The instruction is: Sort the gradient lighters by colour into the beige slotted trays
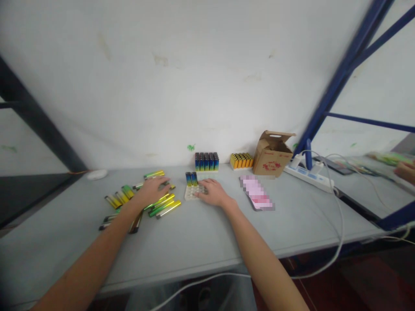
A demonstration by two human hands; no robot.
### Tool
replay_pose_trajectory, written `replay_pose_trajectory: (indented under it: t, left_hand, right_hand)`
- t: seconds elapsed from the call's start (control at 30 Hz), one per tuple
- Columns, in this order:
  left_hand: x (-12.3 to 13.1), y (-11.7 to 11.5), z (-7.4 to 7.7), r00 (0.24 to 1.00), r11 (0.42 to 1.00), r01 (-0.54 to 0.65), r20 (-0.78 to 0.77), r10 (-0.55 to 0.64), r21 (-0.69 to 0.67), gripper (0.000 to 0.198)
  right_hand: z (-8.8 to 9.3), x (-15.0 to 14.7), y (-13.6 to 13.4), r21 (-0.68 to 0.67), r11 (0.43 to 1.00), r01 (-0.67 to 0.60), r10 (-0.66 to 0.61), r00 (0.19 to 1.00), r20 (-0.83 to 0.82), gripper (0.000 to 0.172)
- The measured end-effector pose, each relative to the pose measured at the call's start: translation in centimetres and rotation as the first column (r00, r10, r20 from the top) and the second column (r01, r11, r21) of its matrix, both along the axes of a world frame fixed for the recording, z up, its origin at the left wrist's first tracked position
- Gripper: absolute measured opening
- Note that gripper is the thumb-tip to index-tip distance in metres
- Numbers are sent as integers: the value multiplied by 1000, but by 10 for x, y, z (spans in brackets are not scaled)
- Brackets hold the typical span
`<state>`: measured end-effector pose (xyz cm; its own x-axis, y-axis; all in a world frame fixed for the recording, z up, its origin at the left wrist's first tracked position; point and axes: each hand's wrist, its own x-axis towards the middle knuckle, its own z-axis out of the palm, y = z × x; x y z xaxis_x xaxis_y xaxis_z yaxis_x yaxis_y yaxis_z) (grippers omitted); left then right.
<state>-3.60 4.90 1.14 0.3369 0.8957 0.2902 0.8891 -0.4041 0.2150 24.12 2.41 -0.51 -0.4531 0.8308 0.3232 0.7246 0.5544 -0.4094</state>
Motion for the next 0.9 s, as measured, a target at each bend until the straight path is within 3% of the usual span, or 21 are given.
replay_pose_trajectory:
  t: [0.1,0.23,0.53,0.73,0.9]
  left_hand:
    - [-1,5,-5,994,997,79,76,-80,19,39]
    - [-1,8,-9,993,995,95,72,-96,19,37]
    - [2,3,-2,999,1000,0,-49,0,5,40]
    - [3,6,-7,997,999,-51,65,52,-17,29]
    - [4,6,-5,993,997,-62,97,66,-46,31]
  right_hand:
    - [0,-1,0,5,1000,8,-8,1000,-3,51]
    - [0,-2,-1,2,1000,19,-19,1000,5,50]
    - [-1,-2,-1,5,1000,25,-25,1000,-3,50]
    - [1,-3,-3,10,1000,25,-25,1000,-5,48]
    - [2,-4,-5,-4,1000,15,-15,1000,2,50]
